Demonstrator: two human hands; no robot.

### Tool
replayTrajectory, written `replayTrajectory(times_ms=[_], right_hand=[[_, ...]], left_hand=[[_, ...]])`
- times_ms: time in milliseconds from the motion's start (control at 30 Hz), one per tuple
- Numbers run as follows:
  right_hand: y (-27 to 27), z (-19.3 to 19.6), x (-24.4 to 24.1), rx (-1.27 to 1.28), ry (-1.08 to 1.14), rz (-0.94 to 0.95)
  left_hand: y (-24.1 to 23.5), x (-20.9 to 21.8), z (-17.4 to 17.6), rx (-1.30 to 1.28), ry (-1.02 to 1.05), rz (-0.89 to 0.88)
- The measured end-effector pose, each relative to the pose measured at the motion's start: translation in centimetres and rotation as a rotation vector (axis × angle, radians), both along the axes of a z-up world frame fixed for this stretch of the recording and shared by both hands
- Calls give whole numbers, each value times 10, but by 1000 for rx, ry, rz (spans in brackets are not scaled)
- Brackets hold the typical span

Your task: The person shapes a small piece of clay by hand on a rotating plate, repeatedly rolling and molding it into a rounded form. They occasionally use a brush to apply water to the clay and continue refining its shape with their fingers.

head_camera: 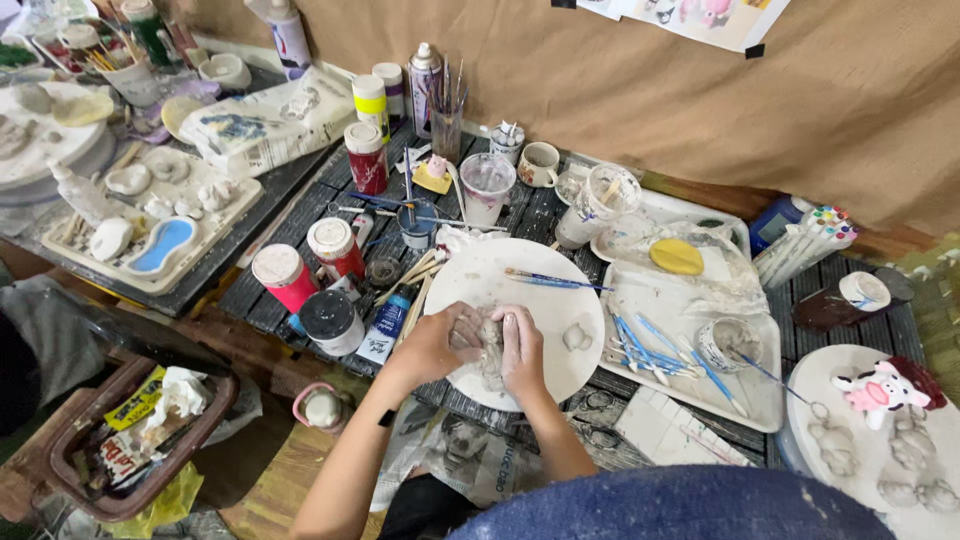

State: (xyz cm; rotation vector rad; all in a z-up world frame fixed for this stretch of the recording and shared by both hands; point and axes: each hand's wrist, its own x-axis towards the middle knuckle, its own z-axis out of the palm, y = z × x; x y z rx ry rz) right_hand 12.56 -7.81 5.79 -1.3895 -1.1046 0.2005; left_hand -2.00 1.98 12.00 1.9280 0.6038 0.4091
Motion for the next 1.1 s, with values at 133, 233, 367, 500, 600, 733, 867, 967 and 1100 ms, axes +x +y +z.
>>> replayTrajectory(times_ms=[133, 233, 367, 500, 600, 733, 867, 967, 1100], right_hand=[[-3, -1, 0, -9, 57, 22], [-1, 0, 1, 10, 100, 33], [-2, 0, -4, 43, 134, 20], [-3, 2, -4, 54, 139, 30], [-3, 2, -5, 72, 141, 35], [-2, 2, -6, 68, 143, 37], [-4, 2, -6, 64, 147, 40], [-4, 3, -7, 70, 159, 47], [-4, 2, -7, 90, 144, 51]], left_hand=[[-6, -13, -4, 72, 3, 109], [-6, -37, -17, 317, -33, 281], [-25, -44, -49, 657, 45, 442], [-27, -36, -71, 708, 212, 451], [-29, -24, -76, 817, 295, 409], [-45, -22, -75, 787, 207, 433], [-54, -21, -69, 717, 150, 435], [-51, -19, -66, 668, 168, 464], [-48, -13, -73, 701, 208, 501]])
